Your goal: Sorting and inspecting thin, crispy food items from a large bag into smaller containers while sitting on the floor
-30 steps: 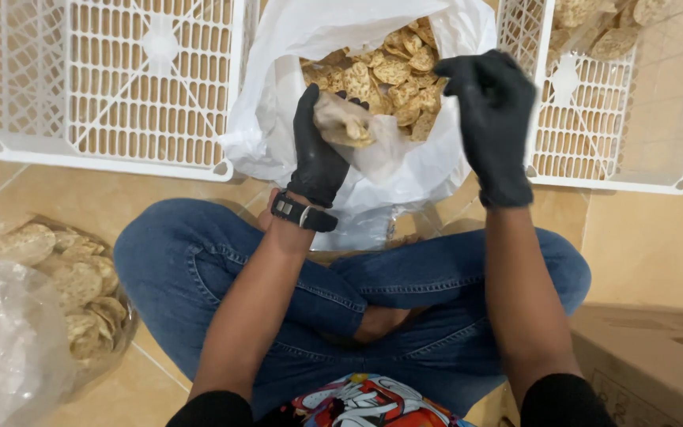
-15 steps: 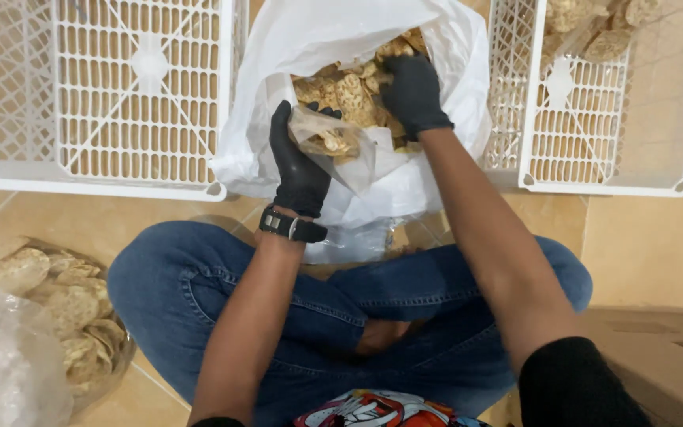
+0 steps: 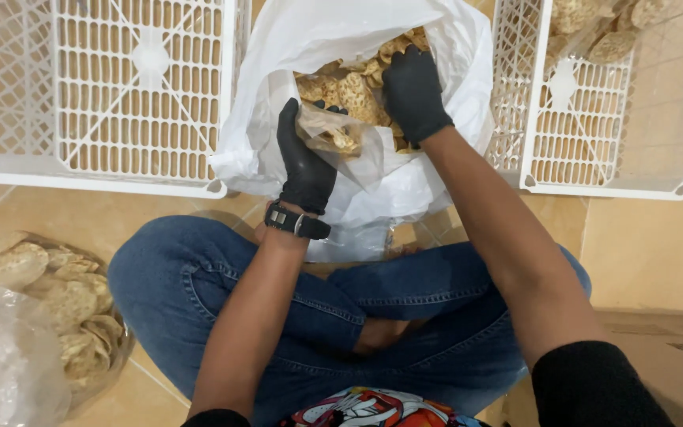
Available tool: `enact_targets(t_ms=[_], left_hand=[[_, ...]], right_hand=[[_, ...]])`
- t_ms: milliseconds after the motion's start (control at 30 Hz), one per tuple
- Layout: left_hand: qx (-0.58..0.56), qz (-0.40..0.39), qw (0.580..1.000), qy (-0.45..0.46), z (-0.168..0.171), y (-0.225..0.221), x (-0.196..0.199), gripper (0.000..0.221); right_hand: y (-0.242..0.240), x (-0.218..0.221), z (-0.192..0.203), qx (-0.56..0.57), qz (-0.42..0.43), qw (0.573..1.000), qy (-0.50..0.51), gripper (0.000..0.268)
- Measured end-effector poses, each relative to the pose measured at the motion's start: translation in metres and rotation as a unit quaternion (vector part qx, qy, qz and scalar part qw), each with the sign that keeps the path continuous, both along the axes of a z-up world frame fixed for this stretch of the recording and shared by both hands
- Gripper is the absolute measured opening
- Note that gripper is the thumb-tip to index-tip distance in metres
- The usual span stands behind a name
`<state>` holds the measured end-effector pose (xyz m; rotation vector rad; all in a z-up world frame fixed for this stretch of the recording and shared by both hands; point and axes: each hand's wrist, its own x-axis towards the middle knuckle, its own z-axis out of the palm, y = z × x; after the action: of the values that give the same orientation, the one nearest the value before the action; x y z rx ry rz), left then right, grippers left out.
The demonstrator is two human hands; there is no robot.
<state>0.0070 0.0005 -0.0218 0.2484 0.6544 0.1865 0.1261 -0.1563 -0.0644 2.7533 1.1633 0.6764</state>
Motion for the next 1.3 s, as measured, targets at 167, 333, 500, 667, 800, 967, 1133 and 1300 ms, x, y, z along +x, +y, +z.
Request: enact_targets(t_ms=[167,333,500,667,800,967,1133,1300], left_hand=[[-0.042,-0.007,0.998,0.054,0.001,0.001,-0.002,0.024],[-0.043,-0.021,0.999,-0.011,-0.005,-0.001,-0.002,0.02],[-0.056,-0.033,0.998,-0.017,-0.006,0.002,-0.002,0.03],[-0.063,-0.026,0.998,-0.004,-0.007,0.001,-0.001,0.024],[-0.052,-0.043,0.998,-0.004,-0.01,0.0,0.0,0.031],[-0.053,-0.031,0.997,-0.042,-0.007,-0.003,0.0,0.043],[-0.055,-0.046,0.997,-0.033,-0.017,-0.002,0.001,0.033],[-0.039,-0.036,0.997,-0.061,-0.022,-0.002,0.001,0.035]], right_hand=[[-0.009,-0.026,0.056,0.122,-0.063,0.99,0.026,0.011],[0.001,-0.09,0.204,0.438,-0.023,0.857,0.27,0.013],[0.018,-0.136,0.262,0.374,0.064,0.87,0.315,0.012],[0.033,-0.141,0.247,0.277,0.09,0.924,0.246,0.013],[0.04,-0.138,0.233,0.276,0.102,0.926,0.235,0.011],[0.034,-0.13,0.218,0.257,0.063,0.936,0.232,0.009],[0.027,-0.129,0.22,0.205,0.046,0.954,0.214,0.007],[0.018,-0.136,0.258,0.23,0.091,0.933,0.263,0.013]])
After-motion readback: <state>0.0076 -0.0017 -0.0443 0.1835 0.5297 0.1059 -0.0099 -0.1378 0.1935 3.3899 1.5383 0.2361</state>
